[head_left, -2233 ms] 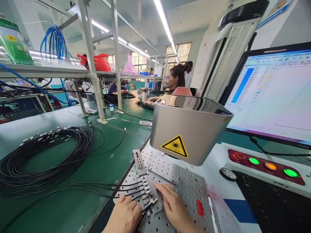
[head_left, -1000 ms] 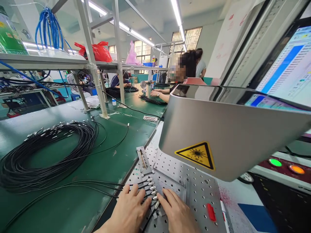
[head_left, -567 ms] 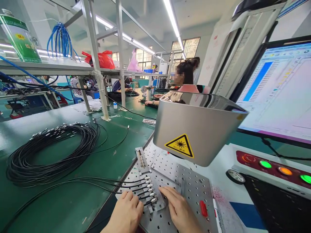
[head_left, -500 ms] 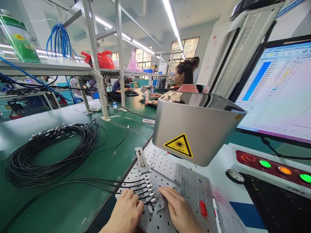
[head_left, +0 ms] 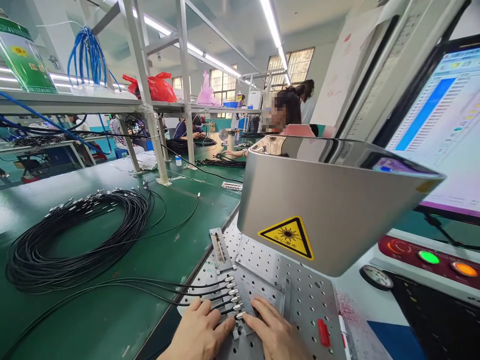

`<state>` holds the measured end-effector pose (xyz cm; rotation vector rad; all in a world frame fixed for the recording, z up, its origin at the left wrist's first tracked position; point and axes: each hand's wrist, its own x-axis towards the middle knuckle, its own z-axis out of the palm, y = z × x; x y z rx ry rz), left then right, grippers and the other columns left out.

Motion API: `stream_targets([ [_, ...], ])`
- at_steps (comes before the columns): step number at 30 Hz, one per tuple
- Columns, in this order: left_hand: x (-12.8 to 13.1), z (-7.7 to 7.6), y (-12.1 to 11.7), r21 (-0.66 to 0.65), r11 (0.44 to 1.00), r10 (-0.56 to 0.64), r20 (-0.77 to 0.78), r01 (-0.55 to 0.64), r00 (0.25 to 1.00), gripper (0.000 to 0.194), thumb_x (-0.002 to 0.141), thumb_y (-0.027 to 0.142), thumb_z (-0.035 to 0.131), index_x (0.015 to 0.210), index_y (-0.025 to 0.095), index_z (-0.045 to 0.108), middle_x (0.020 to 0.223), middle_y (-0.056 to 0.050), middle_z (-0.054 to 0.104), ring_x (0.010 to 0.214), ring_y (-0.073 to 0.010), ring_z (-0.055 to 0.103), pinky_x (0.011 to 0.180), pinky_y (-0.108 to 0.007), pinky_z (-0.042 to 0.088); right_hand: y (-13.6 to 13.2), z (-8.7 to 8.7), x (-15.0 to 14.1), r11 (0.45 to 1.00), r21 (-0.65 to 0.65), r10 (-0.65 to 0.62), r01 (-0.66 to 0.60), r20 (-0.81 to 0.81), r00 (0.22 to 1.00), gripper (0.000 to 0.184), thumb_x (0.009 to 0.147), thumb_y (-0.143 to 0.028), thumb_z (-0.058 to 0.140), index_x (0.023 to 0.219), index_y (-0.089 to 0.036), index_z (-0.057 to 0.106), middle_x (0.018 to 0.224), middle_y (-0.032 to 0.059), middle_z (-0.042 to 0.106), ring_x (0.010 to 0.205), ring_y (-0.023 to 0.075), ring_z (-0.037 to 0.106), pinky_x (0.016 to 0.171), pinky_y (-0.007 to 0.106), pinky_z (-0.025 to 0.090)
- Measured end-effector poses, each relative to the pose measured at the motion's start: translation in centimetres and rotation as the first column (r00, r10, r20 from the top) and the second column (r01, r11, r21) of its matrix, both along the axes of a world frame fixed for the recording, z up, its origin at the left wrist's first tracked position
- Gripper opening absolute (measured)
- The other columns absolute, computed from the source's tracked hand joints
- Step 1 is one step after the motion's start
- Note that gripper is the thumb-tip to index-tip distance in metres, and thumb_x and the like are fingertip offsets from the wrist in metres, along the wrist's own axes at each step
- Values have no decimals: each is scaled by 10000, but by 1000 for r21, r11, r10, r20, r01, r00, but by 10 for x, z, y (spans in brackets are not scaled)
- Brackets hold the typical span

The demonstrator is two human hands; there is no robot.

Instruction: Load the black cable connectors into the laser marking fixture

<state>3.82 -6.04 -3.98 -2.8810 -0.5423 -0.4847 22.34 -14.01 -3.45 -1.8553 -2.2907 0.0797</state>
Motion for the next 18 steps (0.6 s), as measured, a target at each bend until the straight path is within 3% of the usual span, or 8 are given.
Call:
stream_targets([
  [4,4,-1,3,-67,997,44,-68,-49,997,231,765,352,554,985,295,514,603,30,542,586,-151,445,520,-314,177,0,1,1,999,8,-30,31,-57,998,501,625,7,357,1004,-184,625,1109,162,579,1063,287,510,827,432,482],
  [9,9,-2,0,-20,997,70,-61,-72,996,178,741,328,602,901,285,538,573,36,542,613,-161,456,552,-325,204,20,22,3,991,-121,-88,58,-261,961,400,707,-19,343,848,-235,649,917,70,620,907,204,574,780,359,489],
  [12,13,-2,-3,67,994,77,71,-82,995,180,682,336,653,794,251,541,600,29,528,607,-164,438,546,-322,199,60,33,-3,988,-83,-154,131,-430,890,411,729,-36,339,1030,-182,577,1022,88,599,995,204,525,894,379,400],
  [15,17,-5,-4,157,984,54,220,-90,974,251,596,346,713,687,213,520,595,27,508,592,-156,407,538,-313,193,113,32,-15,974,-47,-218,223,-482,849,508,716,-67,374,1222,-112,400,1176,140,506,1088,224,454,932,391,349],
  [18,20,-12,-2,213,971,32,319,-104,947,275,559,364,734,677,223,529,556,28,490,582,-157,389,531,-305,198,153,29,-24,958,-65,-270,279,-525,807,520,703,-102,381,1223,-89,376,876,93,615,812,203,572,738,350,460],
])
